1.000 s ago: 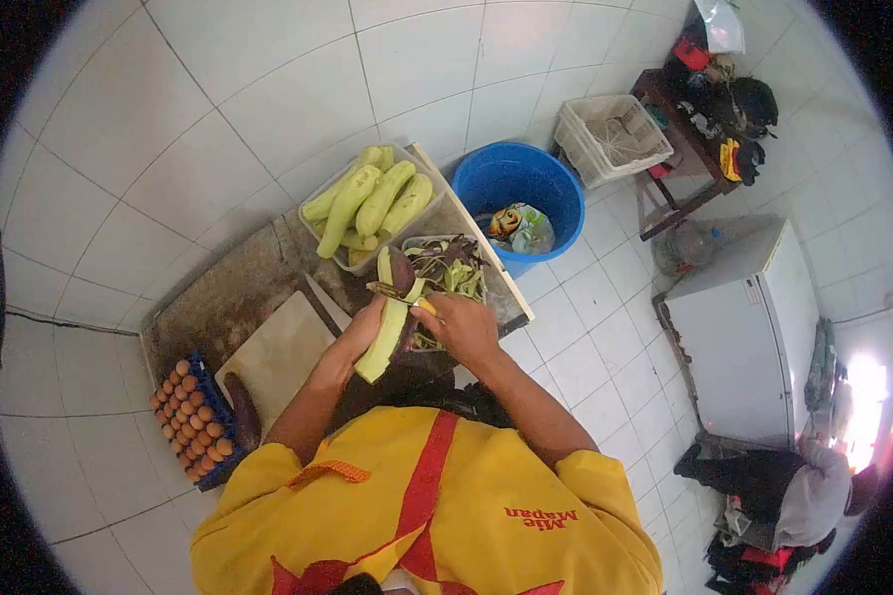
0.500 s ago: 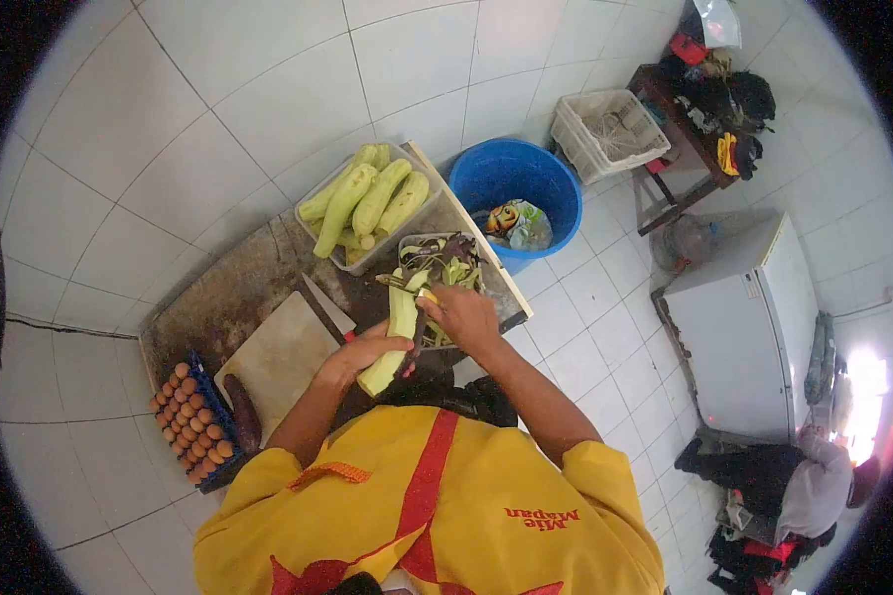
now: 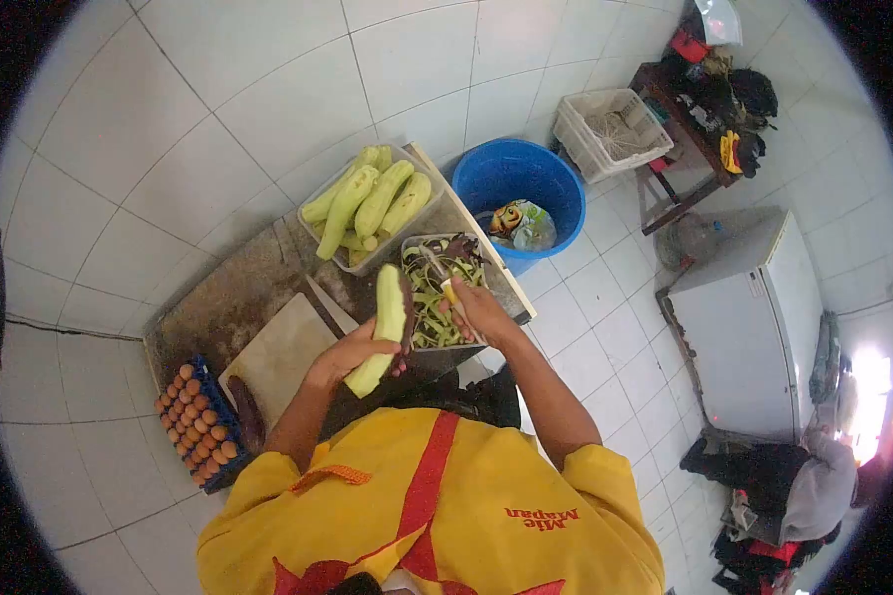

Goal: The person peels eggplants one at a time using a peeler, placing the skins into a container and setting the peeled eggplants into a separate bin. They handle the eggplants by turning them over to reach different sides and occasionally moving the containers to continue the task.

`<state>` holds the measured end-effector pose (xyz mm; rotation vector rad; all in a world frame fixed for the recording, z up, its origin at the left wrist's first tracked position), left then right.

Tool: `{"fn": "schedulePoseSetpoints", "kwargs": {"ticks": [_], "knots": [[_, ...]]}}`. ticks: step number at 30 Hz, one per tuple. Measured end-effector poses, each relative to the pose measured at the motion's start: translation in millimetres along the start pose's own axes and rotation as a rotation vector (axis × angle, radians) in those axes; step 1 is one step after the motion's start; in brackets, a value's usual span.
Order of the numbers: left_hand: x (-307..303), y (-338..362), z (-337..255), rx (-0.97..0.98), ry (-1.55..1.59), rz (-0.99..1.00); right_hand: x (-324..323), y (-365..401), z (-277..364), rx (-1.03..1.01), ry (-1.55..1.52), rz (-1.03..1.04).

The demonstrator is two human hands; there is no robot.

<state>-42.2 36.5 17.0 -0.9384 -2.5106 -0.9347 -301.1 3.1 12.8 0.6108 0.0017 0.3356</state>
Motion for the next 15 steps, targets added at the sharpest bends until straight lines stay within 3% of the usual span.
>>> {"fn": "schedulePoseSetpoints", "kwargs": {"ticks": [4, 7, 10, 11, 14, 15], "knots": [[-10.2, -18.7, 0.0, 0.254, 0.069, -0.088, -0.6, 32.7, 21.0, 0.015, -0.158, 0.117], [-2.3, -29.1, -16.5, 0.257, 0.333, -0.233, 1.0, 51.2, 34.1, -0.1, -0.044, 0.05], [10.2, -43.3, -37.6, 0.37, 0.362, -0.313, 12.0, 64.9, 37.8, -0.54, 0.563, -0.166], [12.4, -46.0, -45.2, 0.395, 0.367, -0.34, 16.5, 71.6, 39.4, -0.549, 0.595, -0.178], [2.8, -63.8, -51.9, 0.414, 0.606, -0.128, 34.3, 93.0, 48.3, -0.657, 0.738, -0.261], [4.7, -66.5, -57.5, 0.434, 0.699, -0.14, 38.1, 95.9, 47.1, -0.684, 0.783, -0.291]]}}
Point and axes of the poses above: each hand's wrist, its own y-axis away from the middle knuckle, its own x-axis out of the palm, z = x × y, the point moved 2 cm from there along -y, towards the middle knuckle, and after that the axes turned 4 degrees about z, right-handed, at the moved point
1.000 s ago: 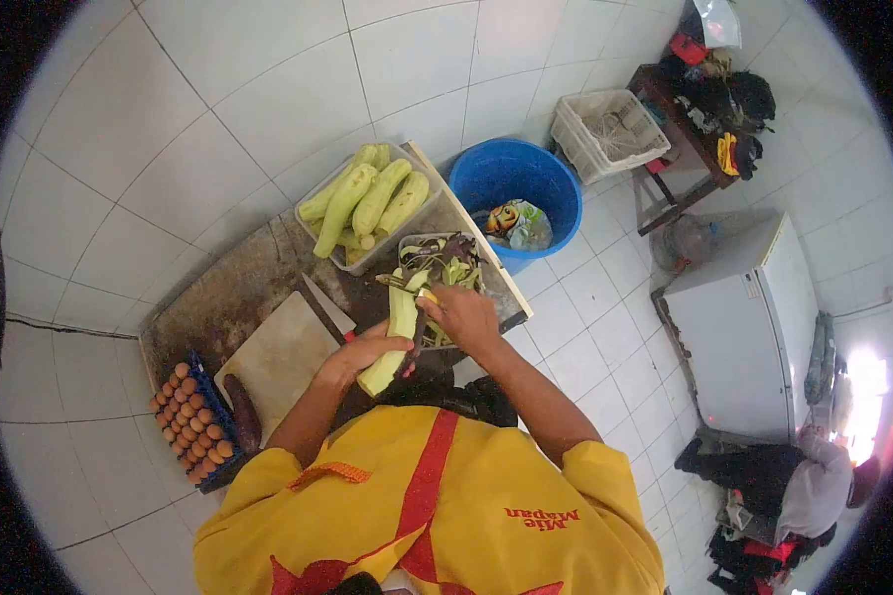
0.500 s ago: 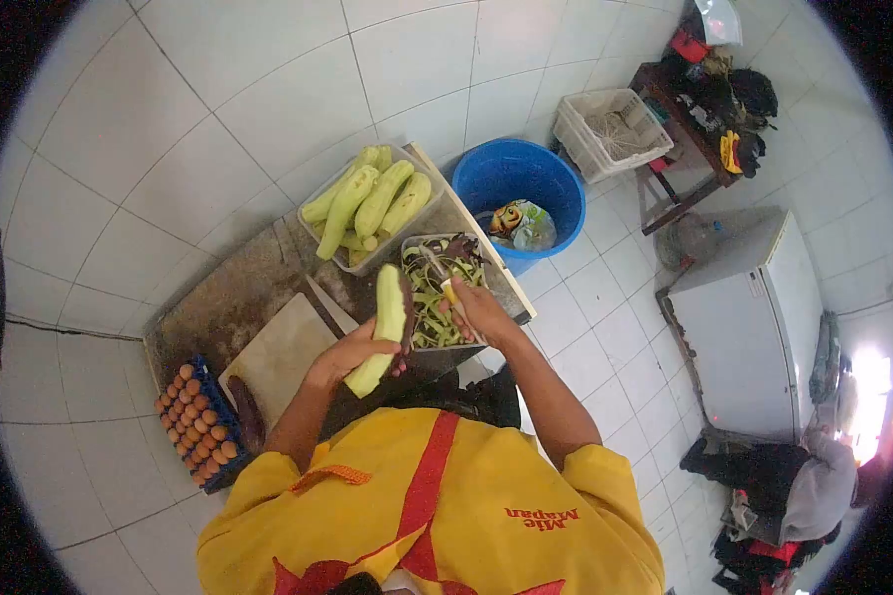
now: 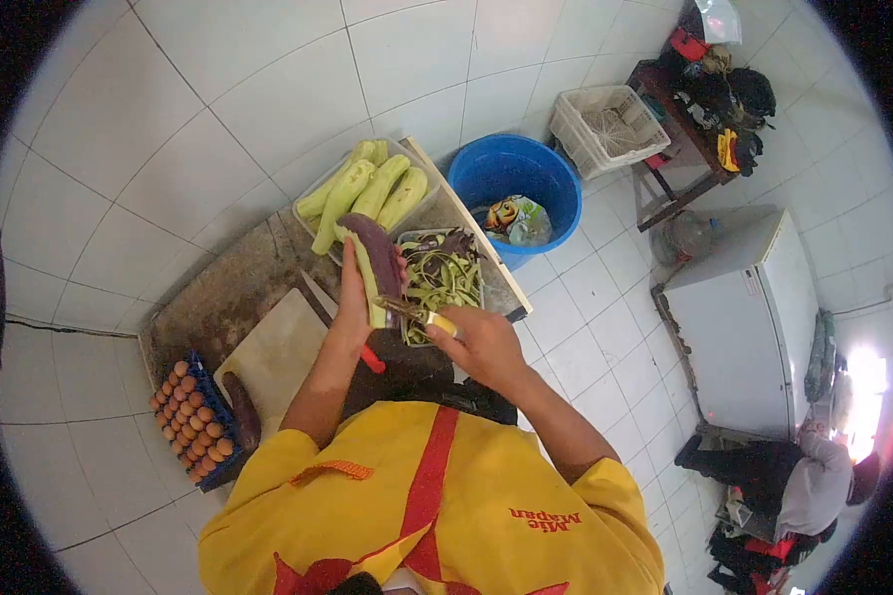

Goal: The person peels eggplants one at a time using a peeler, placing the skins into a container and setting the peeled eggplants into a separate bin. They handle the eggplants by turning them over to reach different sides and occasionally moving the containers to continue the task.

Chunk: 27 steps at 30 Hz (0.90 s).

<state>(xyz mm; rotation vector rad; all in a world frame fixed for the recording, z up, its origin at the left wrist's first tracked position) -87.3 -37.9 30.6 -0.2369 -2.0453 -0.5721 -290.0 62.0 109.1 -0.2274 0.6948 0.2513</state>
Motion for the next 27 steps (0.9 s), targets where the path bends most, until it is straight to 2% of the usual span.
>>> {"fn": "schedulePoseSetpoints", "kwargs": {"ticks": [2, 5, 8, 14, 20, 23, 27], "knots": [[13.0, -8.4, -0.2, 0.042, 0.178, -0.046, 1.2, 4.1, 6.0, -0.051, 0.101, -0.051], [24.6, -15.4, -2.4, 0.133, 0.238, -0.085, 2.9, 6.8, 9.4, -0.058, 0.191, -0.069], [24.8, -14.3, -2.7, 0.081, 0.319, 0.038, 4.1, 7.4, 9.9, -0.031, 0.273, -0.112], [26.6, -17.5, 1.6, 0.084, 0.416, 0.042, 2.6, 4.2, 12.4, -0.043, 0.288, -0.129], [35.2, -13.3, 2.5, 0.094, 0.302, -0.049, 9.5, 1.4, 7.9, -0.048, 0.344, -0.203], [46.9, -1.2, 15.8, 0.096, 0.07, -0.063, 7.5, -9.6, 8.0, -0.037, 0.33, -0.2], [42.5, 3.4, 24.3, 0.024, -0.026, 0.01, -1.1, -15.4, -2.3, -0.064, 0.33, -0.133]]}}
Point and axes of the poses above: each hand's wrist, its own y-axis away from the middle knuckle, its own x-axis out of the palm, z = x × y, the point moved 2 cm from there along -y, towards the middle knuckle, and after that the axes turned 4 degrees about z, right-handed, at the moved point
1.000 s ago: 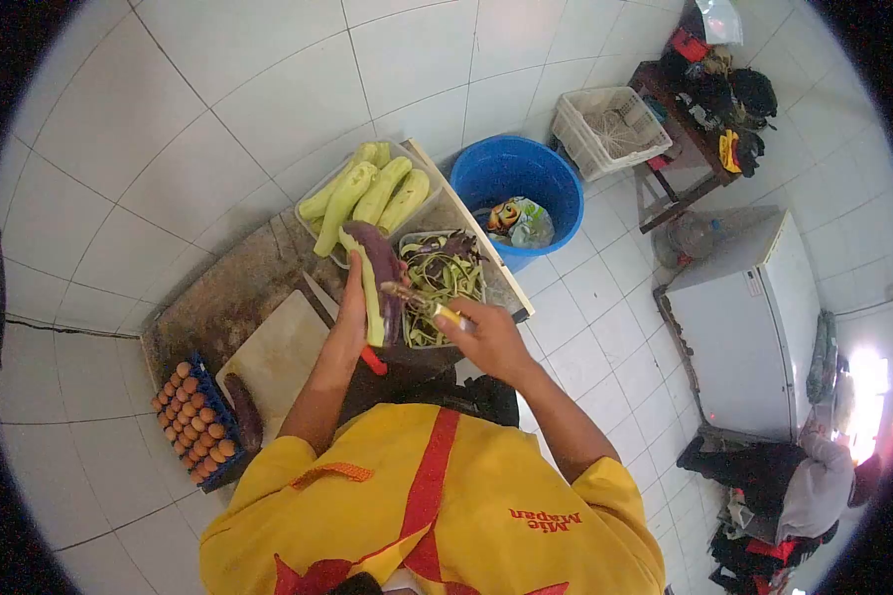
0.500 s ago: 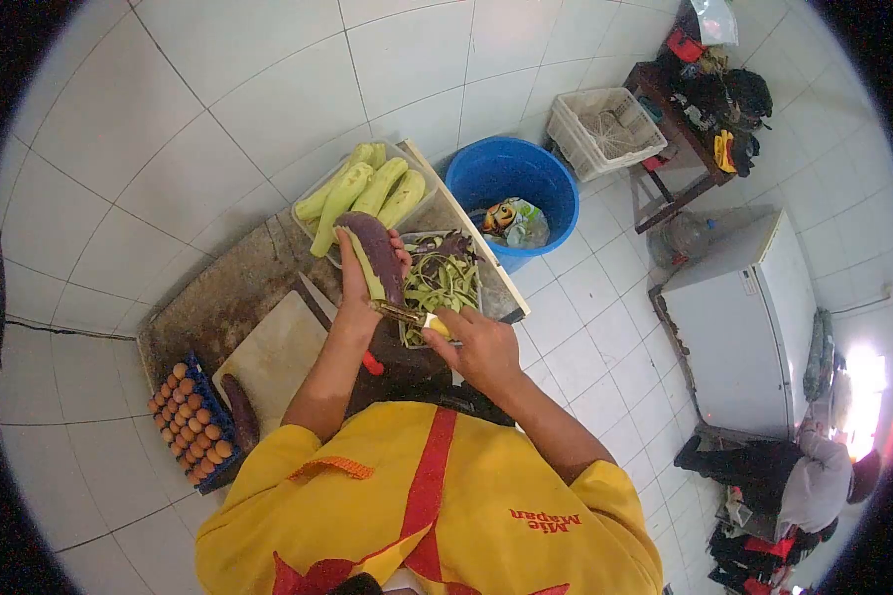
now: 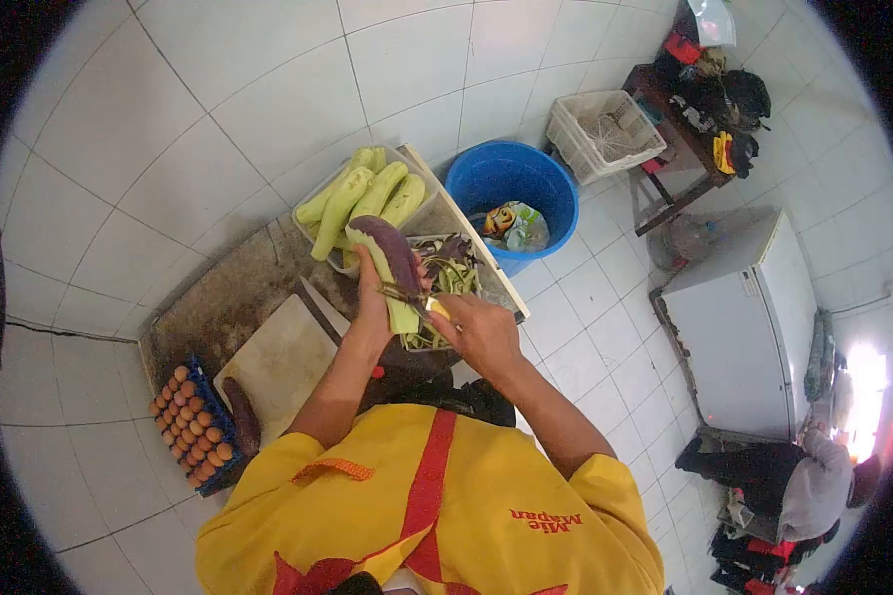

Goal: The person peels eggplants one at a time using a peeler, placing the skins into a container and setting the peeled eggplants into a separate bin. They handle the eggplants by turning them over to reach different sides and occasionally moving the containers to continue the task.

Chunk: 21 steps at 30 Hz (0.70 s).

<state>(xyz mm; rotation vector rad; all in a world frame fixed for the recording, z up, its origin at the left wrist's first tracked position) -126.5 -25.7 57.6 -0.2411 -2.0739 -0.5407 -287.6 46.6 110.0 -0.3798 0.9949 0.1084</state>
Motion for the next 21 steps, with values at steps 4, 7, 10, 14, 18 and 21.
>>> {"fn": "schedulePoseSetpoints", "kwargs": {"ticks": [4, 7, 10, 14, 18, 21], "knots": [[-9.3, 0.2, 2.1, -0.005, -0.255, -0.001, -4.7, -2.5, 1.1, -0.053, -0.03, 0.04], [-15.5, 5.4, -2.0, -0.053, -0.349, -0.034, 0.4, -1.4, 4.6, -0.052, -0.061, 0.043], [-31.2, 3.9, 0.4, -0.059, -0.371, -0.072, 8.8, -0.1, 6.9, -0.032, -0.066, 0.02], [-30.6, 14.8, 7.8, -0.088, -0.398, -0.262, 28.2, -1.3, -8.1, 0.028, 0.004, 0.028], [-41.6, 20.0, 5.3, -0.131, -0.48, -0.223, 29.0, -4.3, -6.5, -0.02, -0.025, 0.022], [-48.5, 23.7, 1.1, -0.194, -0.573, -0.177, 36.7, -5.8, -8.6, -0.006, -0.044, 0.012]]}}
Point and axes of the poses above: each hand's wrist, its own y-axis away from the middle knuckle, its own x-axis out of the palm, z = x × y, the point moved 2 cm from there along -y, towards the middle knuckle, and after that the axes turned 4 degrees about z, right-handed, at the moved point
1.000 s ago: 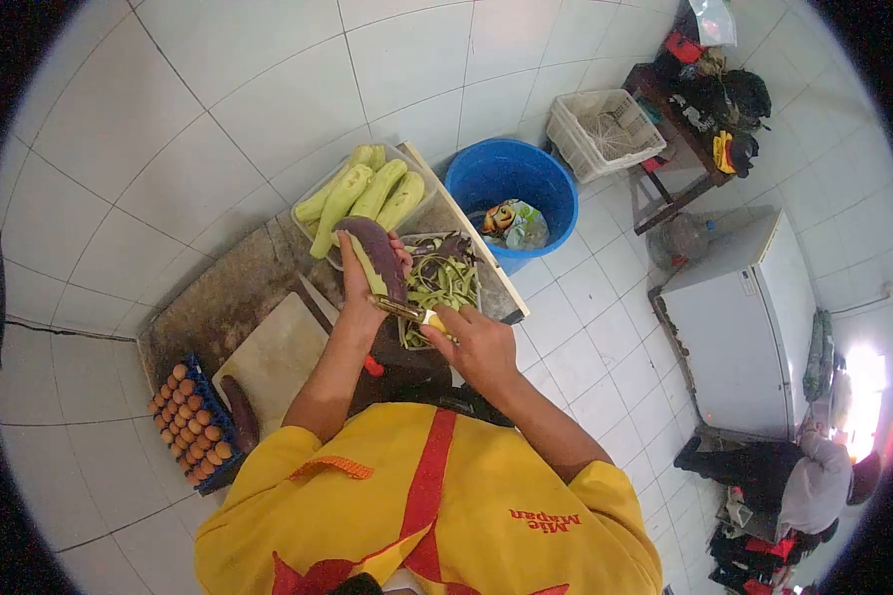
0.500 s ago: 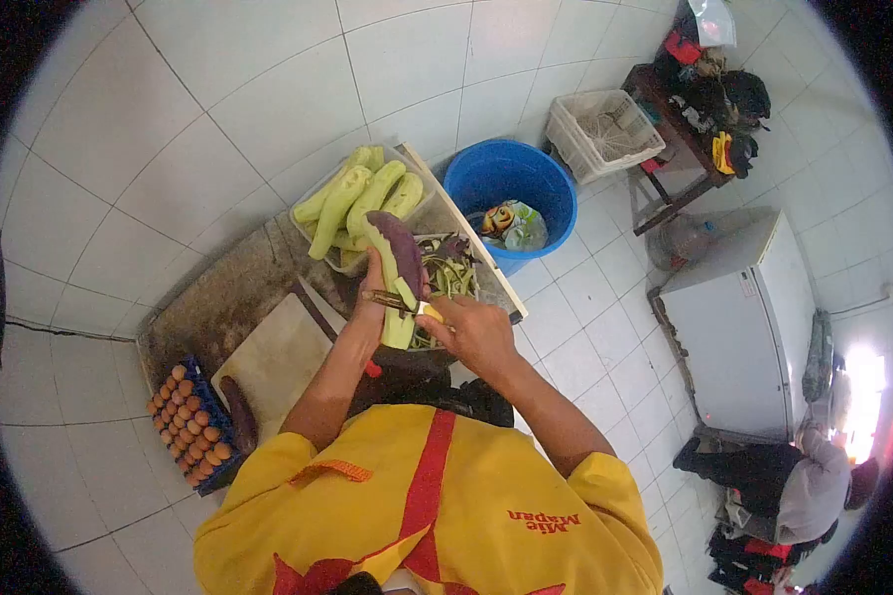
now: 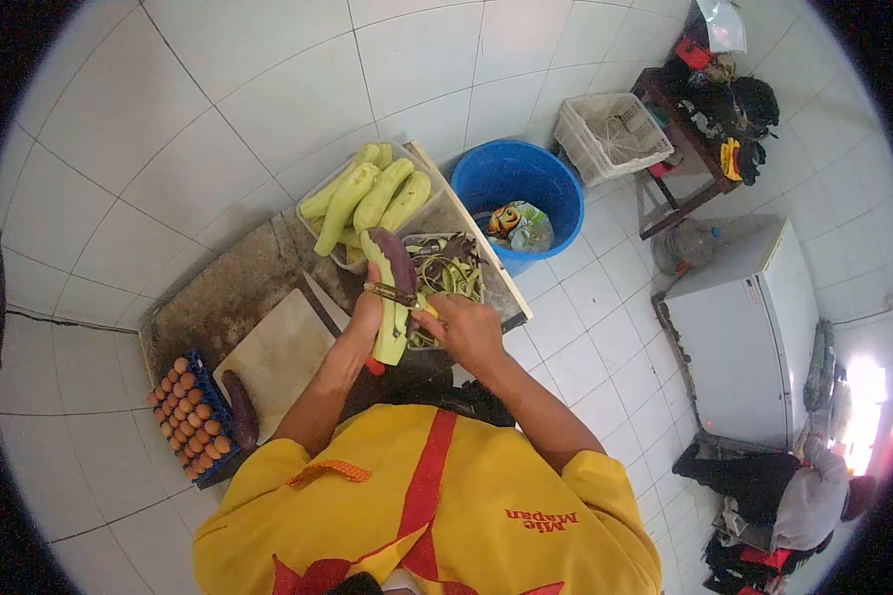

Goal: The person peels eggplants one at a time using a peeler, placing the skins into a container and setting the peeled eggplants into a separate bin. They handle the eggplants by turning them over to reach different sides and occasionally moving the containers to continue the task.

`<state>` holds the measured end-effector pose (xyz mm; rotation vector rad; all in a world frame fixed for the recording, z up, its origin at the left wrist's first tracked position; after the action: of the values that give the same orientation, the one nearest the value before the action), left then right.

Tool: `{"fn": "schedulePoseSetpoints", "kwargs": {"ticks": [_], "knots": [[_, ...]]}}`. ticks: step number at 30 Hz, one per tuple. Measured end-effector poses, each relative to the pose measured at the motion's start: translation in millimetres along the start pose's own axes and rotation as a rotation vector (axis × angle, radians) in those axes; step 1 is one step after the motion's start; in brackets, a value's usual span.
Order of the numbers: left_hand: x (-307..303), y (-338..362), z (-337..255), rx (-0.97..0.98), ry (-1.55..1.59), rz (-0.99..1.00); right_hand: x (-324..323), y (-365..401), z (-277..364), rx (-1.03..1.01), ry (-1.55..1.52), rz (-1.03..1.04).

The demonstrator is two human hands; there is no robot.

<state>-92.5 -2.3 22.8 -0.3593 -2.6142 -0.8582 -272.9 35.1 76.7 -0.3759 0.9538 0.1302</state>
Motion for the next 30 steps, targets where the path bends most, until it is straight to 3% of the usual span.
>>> {"fn": "schedulePoseSetpoints", "kwargs": {"ticks": [2, 5, 12, 17, 24, 25, 30], "knots": [[1.2, 3.6, 1.7, -0.024, -0.083, -0.065, 8.5, -2.7, -6.2, 0.032, 0.0, -0.038], [1.3, 10.5, 4.7, -0.036, -0.099, -0.002, 15.2, -2.2, -13.4, 0.068, 0.025, 0.092], [-24.1, 7.4, 19.2, -0.093, -0.227, 0.066, 35.0, -0.9, -15.9, 0.087, -0.066, 0.077], [-27.1, 11.1, 25.0, -0.11, -0.173, 0.09, 38.3, 3.3, -12.1, 0.065, -0.097, 0.049], [-10.4, 21.7, 44.5, -0.097, -0.147, 0.177, 34.6, -10.7, -35.7, 0.191, -0.036, 0.169], [-11.7, 23.8, 40.0, -0.17, -0.165, 0.173, 34.4, -10.1, -36.9, 0.188, -0.051, 0.159], [-27.2, 27.2, 56.6, -0.145, -0.486, 0.305, 46.6, -10.9, -58.5, 0.223, -0.091, 0.212]]}}
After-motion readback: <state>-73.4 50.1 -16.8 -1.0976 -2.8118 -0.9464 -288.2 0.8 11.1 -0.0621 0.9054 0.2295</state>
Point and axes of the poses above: each hand's wrist, its own y-axis away from the middle knuckle, its own x-axis out of the palm, z = x × y, the point moved 2 cm from there along -y, towards the middle knuckle, and after that the axes turned 4 degrees about z, right-handed, at the moved point
